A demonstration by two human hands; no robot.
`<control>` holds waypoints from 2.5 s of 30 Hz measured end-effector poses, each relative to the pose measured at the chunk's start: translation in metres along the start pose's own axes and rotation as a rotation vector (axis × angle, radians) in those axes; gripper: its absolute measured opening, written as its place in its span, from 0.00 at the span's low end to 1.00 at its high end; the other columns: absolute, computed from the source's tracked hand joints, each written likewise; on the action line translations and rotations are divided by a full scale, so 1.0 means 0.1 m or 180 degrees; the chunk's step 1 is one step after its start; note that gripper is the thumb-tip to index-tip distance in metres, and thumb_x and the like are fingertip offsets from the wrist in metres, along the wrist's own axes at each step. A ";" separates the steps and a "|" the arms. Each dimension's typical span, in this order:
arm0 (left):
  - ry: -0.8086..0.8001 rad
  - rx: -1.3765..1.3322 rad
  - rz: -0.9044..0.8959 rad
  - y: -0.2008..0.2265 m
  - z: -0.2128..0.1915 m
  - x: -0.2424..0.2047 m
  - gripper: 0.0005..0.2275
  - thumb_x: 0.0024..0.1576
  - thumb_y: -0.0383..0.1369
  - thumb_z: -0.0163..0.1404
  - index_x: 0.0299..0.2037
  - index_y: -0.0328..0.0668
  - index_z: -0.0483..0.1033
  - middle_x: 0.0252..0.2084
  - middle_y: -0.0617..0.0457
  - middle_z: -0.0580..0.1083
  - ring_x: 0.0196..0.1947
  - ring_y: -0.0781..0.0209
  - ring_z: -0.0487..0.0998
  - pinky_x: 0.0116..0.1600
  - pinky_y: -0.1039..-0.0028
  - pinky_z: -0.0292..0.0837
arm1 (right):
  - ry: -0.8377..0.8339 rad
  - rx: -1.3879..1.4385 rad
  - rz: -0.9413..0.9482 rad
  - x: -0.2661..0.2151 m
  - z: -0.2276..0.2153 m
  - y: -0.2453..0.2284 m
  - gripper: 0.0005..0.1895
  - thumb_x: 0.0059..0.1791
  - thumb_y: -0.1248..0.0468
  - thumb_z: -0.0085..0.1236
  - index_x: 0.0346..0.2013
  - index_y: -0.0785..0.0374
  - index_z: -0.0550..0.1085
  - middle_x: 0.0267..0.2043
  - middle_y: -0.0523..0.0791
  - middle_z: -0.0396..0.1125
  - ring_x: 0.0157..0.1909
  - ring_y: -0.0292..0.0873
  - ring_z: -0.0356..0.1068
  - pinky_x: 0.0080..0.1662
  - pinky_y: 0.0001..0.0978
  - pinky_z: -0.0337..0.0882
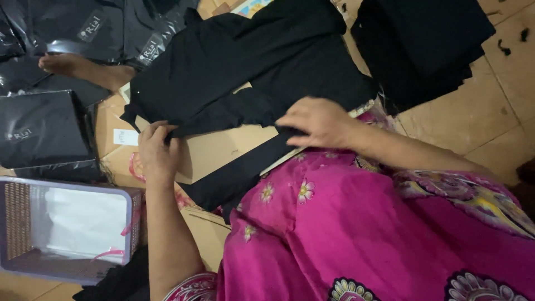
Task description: The person folds black garments using a rectangular cardboard template to ensure consistent sizing. They place the template on the fabric, fold the sides and bottom over it, then remove the template and stack the folded item. This process is repeated for multiple garments.
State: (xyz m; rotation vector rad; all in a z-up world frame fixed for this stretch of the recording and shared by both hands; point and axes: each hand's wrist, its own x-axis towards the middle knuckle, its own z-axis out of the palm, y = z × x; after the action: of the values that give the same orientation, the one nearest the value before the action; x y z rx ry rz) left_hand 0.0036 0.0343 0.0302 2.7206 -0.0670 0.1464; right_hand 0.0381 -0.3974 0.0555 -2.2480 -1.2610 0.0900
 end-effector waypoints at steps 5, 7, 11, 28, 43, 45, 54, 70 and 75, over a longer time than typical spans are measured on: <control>-0.0038 -0.0051 -0.0045 -0.02 -0.02 0.04 0.10 0.54 0.24 0.50 0.44 0.37 0.83 0.52 0.45 0.76 0.55 0.43 0.73 0.61 0.54 0.67 | 0.0356 0.0039 0.0421 0.05 0.38 0.34 0.15 0.50 0.60 0.62 0.49 0.61 0.75 0.49 0.49 0.70 0.50 0.53 0.69 0.51 0.45 0.70; -0.0086 -0.0016 -0.0126 0.05 -0.09 0.01 0.10 0.54 0.25 0.51 0.44 0.38 0.83 0.52 0.45 0.76 0.55 0.44 0.73 0.62 0.56 0.67 | 0.0591 0.0482 0.0747 0.04 0.28 0.38 0.10 0.51 0.62 0.59 0.45 0.61 0.77 0.47 0.47 0.73 0.50 0.52 0.71 0.54 0.44 0.66; -0.0374 -0.0021 -0.0416 0.23 -0.19 0.07 0.08 0.62 0.28 0.51 0.46 0.38 0.83 0.55 0.45 0.75 0.58 0.44 0.71 0.60 0.55 0.68 | 0.1541 0.2085 0.2066 -0.13 -0.03 0.64 0.10 0.56 0.63 0.52 0.52 0.59 0.72 0.48 0.40 0.68 0.50 0.35 0.67 0.56 0.26 0.66; -0.0167 0.0311 -0.0351 -0.01 0.00 0.04 0.05 0.60 0.34 0.61 0.43 0.48 0.84 0.51 0.52 0.76 0.55 0.48 0.76 0.57 0.64 0.73 | 0.0788 -0.0953 0.1333 -0.21 -0.18 0.57 0.29 0.43 0.41 0.71 0.47 0.57 0.75 0.39 0.45 0.71 0.42 0.49 0.76 0.40 0.39 0.75; -0.0464 -0.0116 -0.0755 0.13 -0.10 0.17 0.08 0.63 0.30 0.54 0.44 0.32 0.83 0.51 0.42 0.75 0.54 0.46 0.71 0.58 0.56 0.70 | 0.2972 0.1779 0.2040 -0.73 -0.23 1.60 0.08 0.59 0.67 0.55 0.51 0.56 0.68 0.42 0.40 0.60 0.43 0.35 0.60 0.49 0.31 0.63; -0.0181 0.0027 -0.0185 -0.05 -0.01 0.16 0.07 0.62 0.30 0.57 0.43 0.32 0.84 0.47 0.42 0.76 0.49 0.44 0.73 0.54 0.54 0.69 | 0.2341 0.1987 0.2549 -0.74 -0.19 1.59 0.12 0.60 0.57 0.55 0.57 0.53 0.69 0.41 0.38 0.61 0.44 0.33 0.63 0.47 0.28 0.68; -0.0346 0.0146 -0.0472 0.05 -0.04 0.16 0.07 0.63 0.33 0.54 0.44 0.40 0.84 0.49 0.44 0.74 0.52 0.43 0.71 0.56 0.52 0.67 | 0.1086 -0.0361 0.1311 -0.98 -0.43 1.07 0.25 0.52 0.57 0.68 0.58 0.68 0.73 0.59 0.56 0.67 0.63 0.58 0.64 0.62 0.51 0.64; -0.0099 -0.0210 -0.0378 -0.15 0.02 0.22 0.06 0.61 0.32 0.55 0.40 0.39 0.84 0.42 0.46 0.78 0.47 0.46 0.75 0.51 0.56 0.69 | 0.2653 0.1002 0.1696 -0.46 -0.66 1.42 0.09 0.58 0.76 0.45 0.50 0.61 0.66 0.43 0.43 0.58 0.41 0.37 0.56 0.47 0.31 0.60; -0.0343 0.0113 -0.0954 -0.03 -0.04 0.42 0.10 0.64 0.38 0.51 0.42 0.45 0.84 0.41 0.46 0.80 0.47 0.41 0.75 0.47 0.47 0.67 | 0.2834 0.0990 0.0943 -0.04 -0.65 1.84 0.10 0.59 0.76 0.45 0.54 0.64 0.65 0.50 0.49 0.60 0.52 0.46 0.62 0.56 0.39 0.63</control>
State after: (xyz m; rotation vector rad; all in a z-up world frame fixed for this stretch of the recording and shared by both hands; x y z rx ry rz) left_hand 0.0453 0.0376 0.0375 2.7333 0.3136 -0.0869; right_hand 0.1976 -0.5036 0.0179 -1.8269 -0.4019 -0.5144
